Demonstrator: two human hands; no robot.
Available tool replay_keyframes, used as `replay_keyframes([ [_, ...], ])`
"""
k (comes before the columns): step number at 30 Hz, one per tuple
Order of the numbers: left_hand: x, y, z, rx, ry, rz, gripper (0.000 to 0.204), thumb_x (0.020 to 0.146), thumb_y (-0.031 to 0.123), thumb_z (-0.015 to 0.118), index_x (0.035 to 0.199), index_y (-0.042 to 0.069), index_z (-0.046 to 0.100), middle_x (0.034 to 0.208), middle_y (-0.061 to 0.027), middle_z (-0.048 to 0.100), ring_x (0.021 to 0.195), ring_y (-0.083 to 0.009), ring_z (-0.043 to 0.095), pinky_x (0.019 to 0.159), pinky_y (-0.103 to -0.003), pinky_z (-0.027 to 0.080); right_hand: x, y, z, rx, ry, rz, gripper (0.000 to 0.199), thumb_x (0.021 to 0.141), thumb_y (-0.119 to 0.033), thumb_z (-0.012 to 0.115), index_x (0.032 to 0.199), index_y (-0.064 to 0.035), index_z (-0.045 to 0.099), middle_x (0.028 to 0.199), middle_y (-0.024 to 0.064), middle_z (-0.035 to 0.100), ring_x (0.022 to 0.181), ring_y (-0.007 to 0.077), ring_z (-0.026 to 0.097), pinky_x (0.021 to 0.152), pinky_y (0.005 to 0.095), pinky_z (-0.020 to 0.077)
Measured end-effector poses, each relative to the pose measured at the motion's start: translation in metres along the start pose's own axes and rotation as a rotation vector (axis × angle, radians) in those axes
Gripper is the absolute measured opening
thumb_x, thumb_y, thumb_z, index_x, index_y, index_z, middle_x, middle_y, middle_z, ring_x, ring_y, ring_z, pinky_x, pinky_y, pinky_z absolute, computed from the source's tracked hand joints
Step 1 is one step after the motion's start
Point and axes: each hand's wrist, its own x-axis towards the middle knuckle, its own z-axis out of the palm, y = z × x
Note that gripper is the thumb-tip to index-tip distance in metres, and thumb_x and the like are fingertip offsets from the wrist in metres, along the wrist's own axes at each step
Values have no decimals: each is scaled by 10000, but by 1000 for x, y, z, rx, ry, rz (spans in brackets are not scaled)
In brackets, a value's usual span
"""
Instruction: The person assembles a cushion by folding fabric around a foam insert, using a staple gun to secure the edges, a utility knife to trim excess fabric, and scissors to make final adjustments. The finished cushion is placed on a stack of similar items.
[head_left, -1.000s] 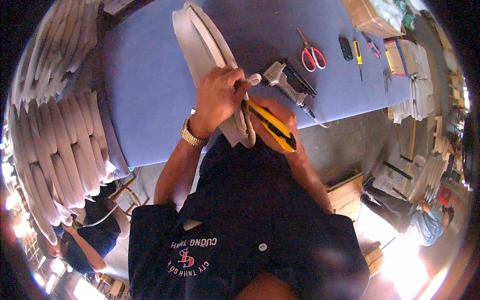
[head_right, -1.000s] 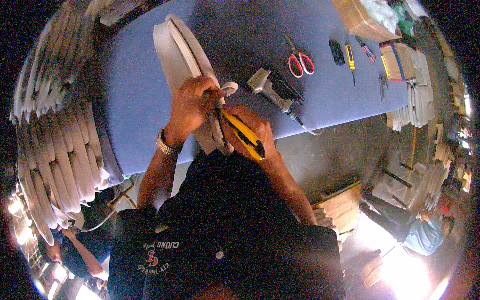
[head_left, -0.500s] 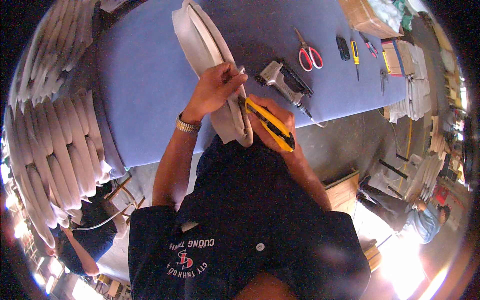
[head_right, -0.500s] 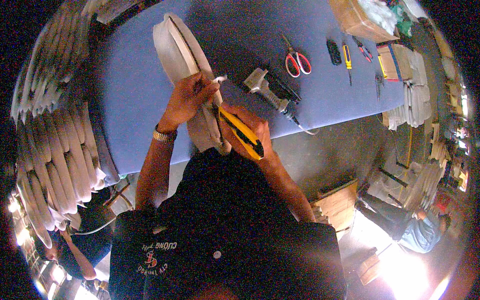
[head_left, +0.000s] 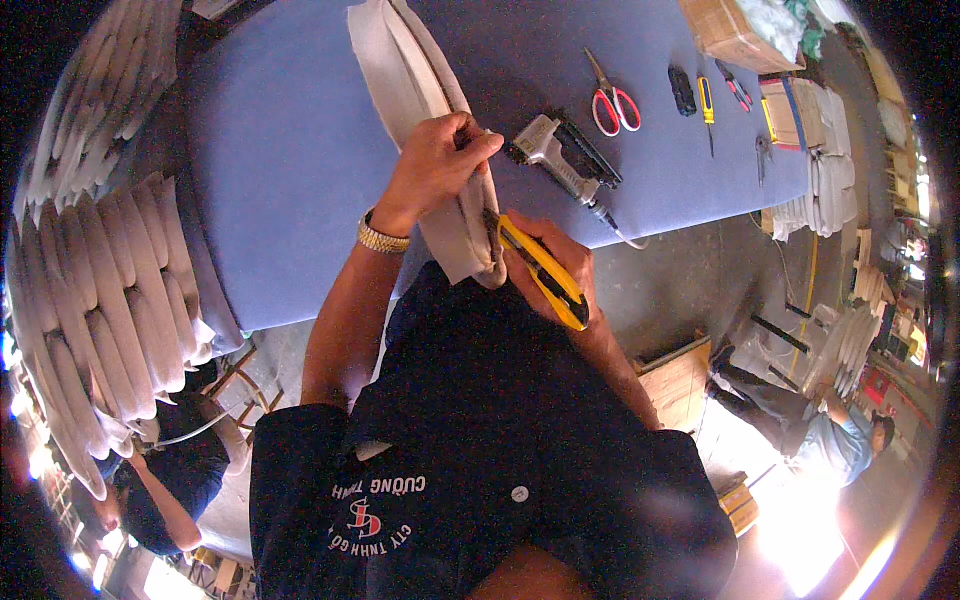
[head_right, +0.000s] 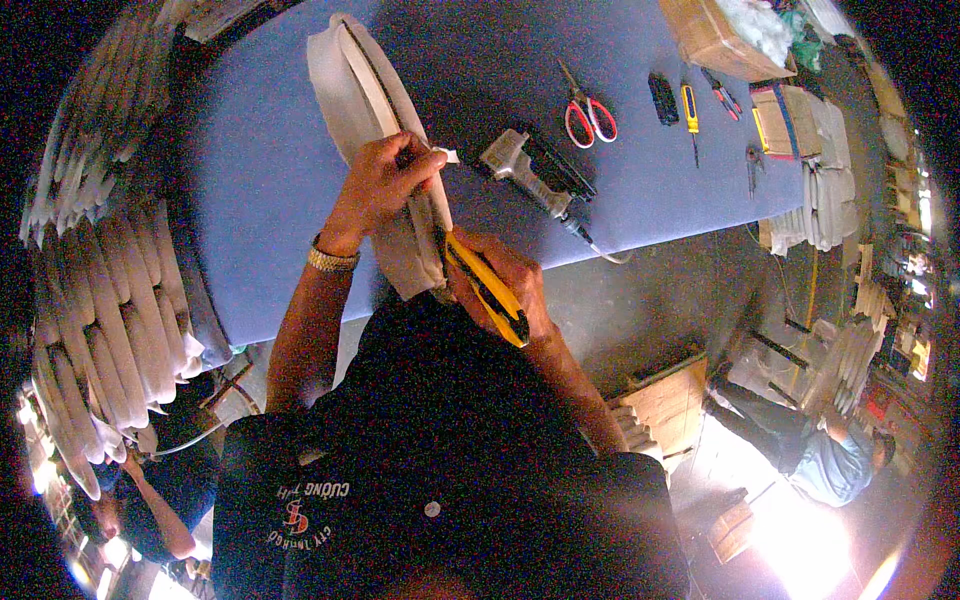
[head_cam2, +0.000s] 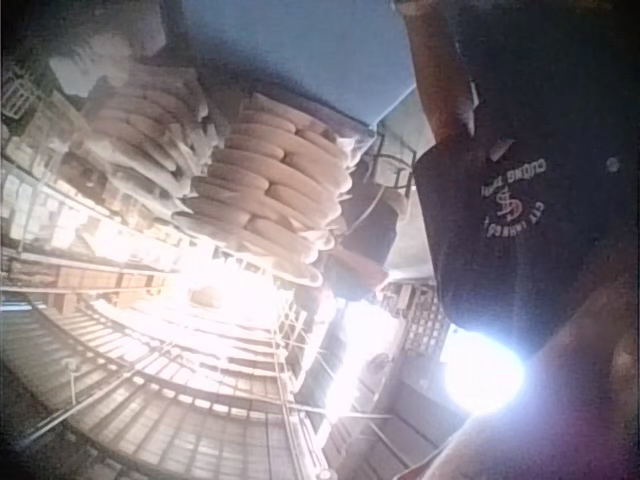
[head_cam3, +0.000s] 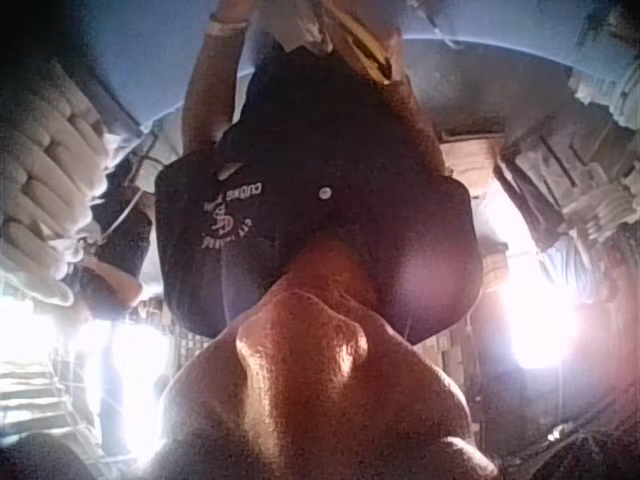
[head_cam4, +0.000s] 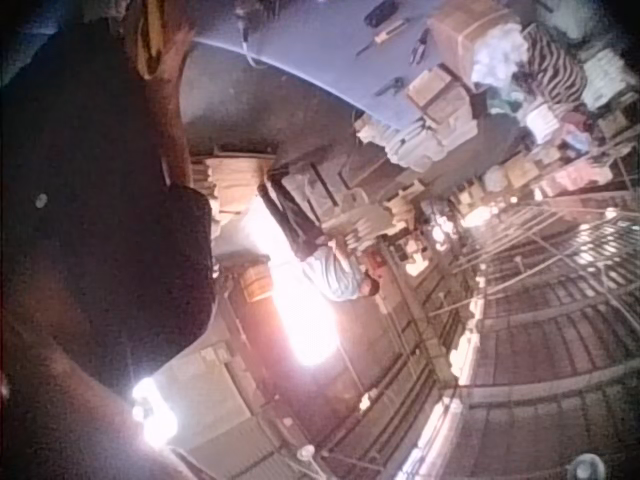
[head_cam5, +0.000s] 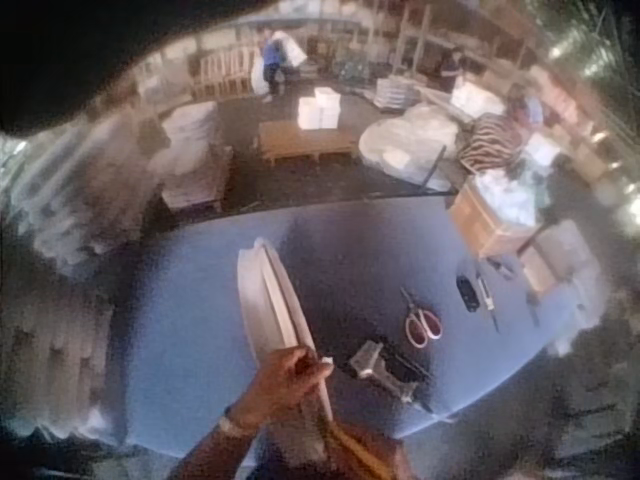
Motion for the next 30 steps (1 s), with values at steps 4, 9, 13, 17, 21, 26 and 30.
replay_keyframes([
  [4, 3, 1, 2, 29, -22, -36, 331, 943, 328, 722, 796, 37, 666, 639, -12, 640, 576, -90, 558, 543, -300, 445, -2, -4, -2, -2, 9, 4, 361, 906, -72, 730, 1253, -6, 655, 1084, 147, 736, 958, 174, 718, 826, 281, 568],
  [9, 6, -1, -1, -23, -79, -36, 331, 946, 336, 720, 808, 41, 662, 638, 4, 627, 582, -79, 548, 539, -297, 437, -8, 9, 2, -10, 68, -5, 374, 911, -65, 721, 1272, 0, 647, 1153, 162, 731, 1017, 191, 715, 860, 298, 571],
  [13, 5, -3, -3, -63, -107, -80, 333, 943, 339, 723, 806, 44, 652, 651, 13, 618, 606, -76, 549, 561, -287, 439, -7, 6, 3, -47, 106, -51, 383, 911, -65, 728, 1278, 2, 646, 1157, 166, 730, 1034, 196, 715, 872, 305, 572],
  [17, 2, -1, -7, -72, -116, -107, 332, 944, 337, 723, 804, 45, 646, 664, 14, 616, 624, -78, 554, 584, -281, 445, -6, 2, 4, -8, 92, -12, 388, 907, -66, 736, 1279, 4, 649, 1145, 164, 733, 1020, 192, 717, 873, 301, 571],
  [21, 0, 0, -10, -74, -128, -110, 333, 945, 340, 723, 809, 45, 649, 666, 10, 617, 626, -79, 555, 588, -285, 449, -4, 2, 4, 14, 59, 2, 388, 905, -63, 740, 1278, 1, 652, 1129, 156, 739, 998, 178, 717, 859, 297, 575],
  [26, 1, -4, -9, -83, -118, -82, 328, 948, 334, 724, 814, 44, 652, 671, 6, 621, 630, -81, 558, 595, -286, 456, -6, 2, 2, 27, 39, 28, 378, 905, -60, 740, 1269, -1, 658, 1113, 147, 744, 976, 153, 712, 837, 285, 576],
  [30, 0, -1, -9, -78, -116, -80, 321, 947, 321, 730, 812, 41, 651, 670, 3, 618, 638, -82, 562, 600, -285, 461, -7, 2, 1, 35, 19, 56, 360, 904, -54, 742, 1252, -2, 666, 1106, 140, 746, 960, 141, 711, 824, 272, 572],
])
